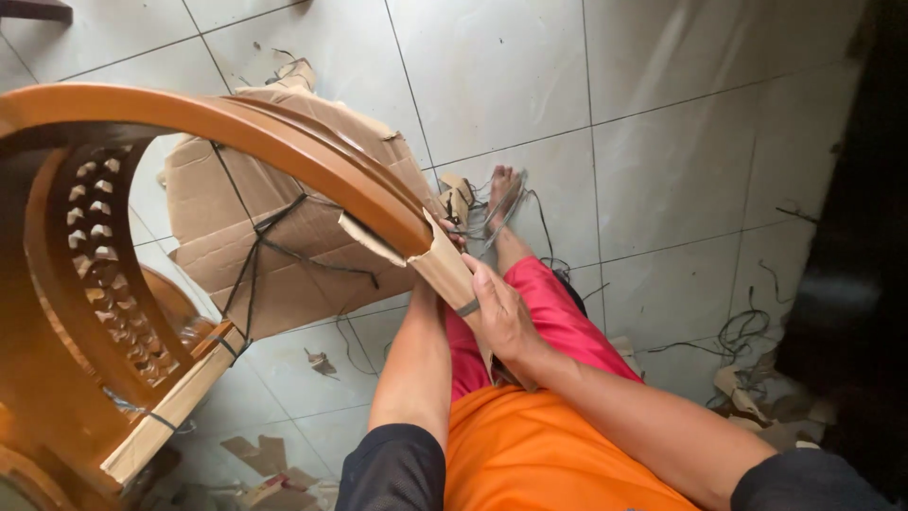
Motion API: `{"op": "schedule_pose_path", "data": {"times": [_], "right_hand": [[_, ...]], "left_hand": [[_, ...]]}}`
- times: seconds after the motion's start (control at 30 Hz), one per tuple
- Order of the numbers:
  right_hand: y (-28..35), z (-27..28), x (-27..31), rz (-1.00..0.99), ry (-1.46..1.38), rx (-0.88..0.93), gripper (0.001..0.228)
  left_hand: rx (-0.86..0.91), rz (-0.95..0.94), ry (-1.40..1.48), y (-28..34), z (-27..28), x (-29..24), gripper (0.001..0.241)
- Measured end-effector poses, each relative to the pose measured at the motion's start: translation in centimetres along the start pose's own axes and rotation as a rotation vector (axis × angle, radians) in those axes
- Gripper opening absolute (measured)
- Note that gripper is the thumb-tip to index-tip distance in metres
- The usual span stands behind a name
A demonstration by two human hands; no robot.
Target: Wrapping a wooden chair frame with cardboard and securing it with plastic straps for shipping
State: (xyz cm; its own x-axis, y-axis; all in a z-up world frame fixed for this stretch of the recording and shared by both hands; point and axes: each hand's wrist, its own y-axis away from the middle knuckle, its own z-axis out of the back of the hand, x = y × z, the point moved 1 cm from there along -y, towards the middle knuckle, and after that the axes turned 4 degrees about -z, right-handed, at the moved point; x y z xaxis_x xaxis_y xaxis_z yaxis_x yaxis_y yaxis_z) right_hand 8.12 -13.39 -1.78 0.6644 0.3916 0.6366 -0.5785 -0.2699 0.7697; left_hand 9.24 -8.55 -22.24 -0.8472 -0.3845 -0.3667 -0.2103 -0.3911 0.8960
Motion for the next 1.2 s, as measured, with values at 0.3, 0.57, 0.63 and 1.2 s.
{"op": "schedule_pose_path", "data": {"times": [0.3, 0.57, 0.63, 1.2], "right_hand": [[-7.4, -1.1, -5.8, -0.632, -0.433, -0.046, 0.083], [-11.4, -2.7, -8.6, -0.594, -0.693, -0.108, 0.029], [-12.8, -3.2, -11.6, -0.553, -0.709, -0.066, 0.026], [-7.6, 2.1, -6.9, -0.118, -0.074, -0.379, 0.024]], "left_hand": [[-0.129, -0.085, -0.034, 0.8, 7.7, 0.4, 0.056], [-0.225, -0.167, -0.035, 2.4, 3.9, -1.8, 0.044], [-0.251, -0.191, -0.026, 3.3, 4.5, -1.9, 0.041], [-0.633, -0.575, -0.061, 14.8, 9.4, 0.0, 0.009]]}}
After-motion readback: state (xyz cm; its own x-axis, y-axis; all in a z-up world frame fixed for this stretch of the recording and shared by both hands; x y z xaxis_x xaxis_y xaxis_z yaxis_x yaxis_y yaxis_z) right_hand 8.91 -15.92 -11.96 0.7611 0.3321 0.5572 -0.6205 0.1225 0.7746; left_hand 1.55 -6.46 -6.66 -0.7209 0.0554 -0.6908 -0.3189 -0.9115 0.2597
